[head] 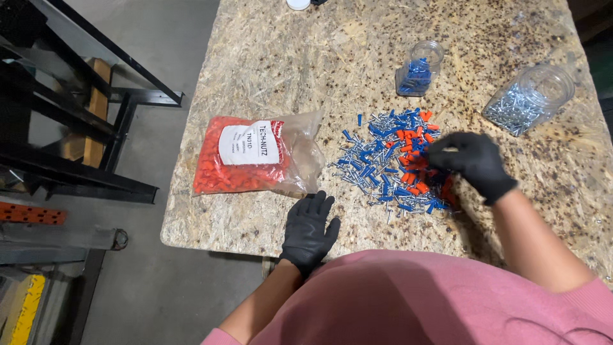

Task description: The person sorts blue and orange electrical connectors from a pile on a table into separate jars by hand while wearing black gloves.

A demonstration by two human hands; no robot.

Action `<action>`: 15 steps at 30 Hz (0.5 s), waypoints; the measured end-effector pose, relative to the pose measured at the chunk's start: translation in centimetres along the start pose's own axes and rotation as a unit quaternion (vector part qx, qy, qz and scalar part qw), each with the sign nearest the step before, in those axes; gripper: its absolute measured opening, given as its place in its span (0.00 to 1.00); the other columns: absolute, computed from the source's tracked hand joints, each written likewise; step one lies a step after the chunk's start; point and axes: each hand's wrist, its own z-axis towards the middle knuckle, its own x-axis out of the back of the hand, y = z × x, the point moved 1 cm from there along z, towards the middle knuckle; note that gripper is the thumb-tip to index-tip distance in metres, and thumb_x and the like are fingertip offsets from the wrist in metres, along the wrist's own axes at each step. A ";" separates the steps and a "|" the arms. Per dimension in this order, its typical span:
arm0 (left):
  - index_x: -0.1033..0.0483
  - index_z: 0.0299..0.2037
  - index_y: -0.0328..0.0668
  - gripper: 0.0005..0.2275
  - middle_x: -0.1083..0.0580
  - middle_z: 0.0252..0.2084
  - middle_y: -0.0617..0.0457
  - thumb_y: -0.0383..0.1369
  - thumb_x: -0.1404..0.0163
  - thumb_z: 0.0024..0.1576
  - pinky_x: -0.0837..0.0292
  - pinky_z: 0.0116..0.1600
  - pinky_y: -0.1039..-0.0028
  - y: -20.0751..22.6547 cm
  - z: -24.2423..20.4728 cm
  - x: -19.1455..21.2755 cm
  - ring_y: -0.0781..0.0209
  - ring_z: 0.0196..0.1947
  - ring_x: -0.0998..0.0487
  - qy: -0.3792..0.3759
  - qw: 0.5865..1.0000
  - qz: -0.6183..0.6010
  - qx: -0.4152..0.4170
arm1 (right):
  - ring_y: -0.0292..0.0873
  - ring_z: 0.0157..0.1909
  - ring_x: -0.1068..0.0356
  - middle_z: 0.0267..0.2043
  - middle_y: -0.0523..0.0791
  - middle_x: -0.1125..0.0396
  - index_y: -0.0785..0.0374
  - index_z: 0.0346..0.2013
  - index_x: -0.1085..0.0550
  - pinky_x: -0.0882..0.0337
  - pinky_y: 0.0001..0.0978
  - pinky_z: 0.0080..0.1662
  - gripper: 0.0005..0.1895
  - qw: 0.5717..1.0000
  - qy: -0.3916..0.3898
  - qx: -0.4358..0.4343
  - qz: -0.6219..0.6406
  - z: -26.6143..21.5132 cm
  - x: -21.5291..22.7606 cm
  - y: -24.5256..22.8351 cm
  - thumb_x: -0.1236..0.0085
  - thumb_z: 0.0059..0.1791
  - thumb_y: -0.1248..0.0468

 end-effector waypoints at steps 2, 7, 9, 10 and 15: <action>0.37 0.71 0.60 0.26 0.35 0.72 0.55 0.52 0.62 0.62 0.50 0.72 0.59 -0.3 -0.1 -0.3 0.54 0.70 0.35 -0.032 0.999 0.029 0.024 | 0.56 0.49 0.25 0.37 0.51 0.24 0.51 0.37 0.15 0.32 0.42 0.56 0.14 0.992 -0.070 0.044 0.096 0.1 -3.2 -5.4 0.27 0.39 0.56; 0.36 0.70 0.60 0.26 0.34 0.71 0.55 0.52 0.61 0.62 0.48 0.72 0.60 0.0 -0.2 0.5 0.54 0.69 0.34 -0.018 0.999 0.033 0.021 | 0.55 0.48 0.24 0.35 0.49 0.23 0.54 0.34 0.15 0.29 0.41 0.54 0.11 0.954 -0.143 0.218 0.150 1.4 -11.7 -13.6 0.26 0.38 0.61; 0.36 0.70 0.60 0.25 0.33 0.70 0.55 0.52 0.61 0.63 0.48 0.72 0.60 0.0 -0.4 0.6 0.55 0.70 0.34 -0.009 0.999 0.037 0.018 | 0.56 0.51 0.25 0.38 0.50 0.23 0.52 0.35 0.15 0.29 0.45 0.55 0.09 0.952 -0.156 0.234 0.122 1.0 -13.0 -16.0 0.30 0.40 0.60; 0.37 0.71 0.60 0.26 0.34 0.71 0.56 0.52 0.62 0.63 0.49 0.72 0.60 -0.1 -0.3 0.6 0.55 0.70 0.35 -0.018 0.999 0.027 0.017 | 0.59 0.53 0.26 0.41 0.52 0.23 0.54 0.38 0.16 0.30 0.49 0.56 0.10 0.949 -0.156 0.249 0.114 0.8 -13.0 -16.8 0.33 0.43 0.62; 0.37 0.71 0.61 0.26 0.34 0.71 0.56 0.52 0.62 0.63 0.48 0.72 0.60 -0.4 -0.3 0.5 0.55 0.70 0.35 -0.025 0.999 0.017 0.010 | 0.58 0.62 0.30 0.53 0.51 0.25 0.53 0.46 0.17 0.34 0.49 0.63 0.12 0.966 -0.141 0.174 0.132 1.4 -9.6 -14.7 0.38 0.48 0.64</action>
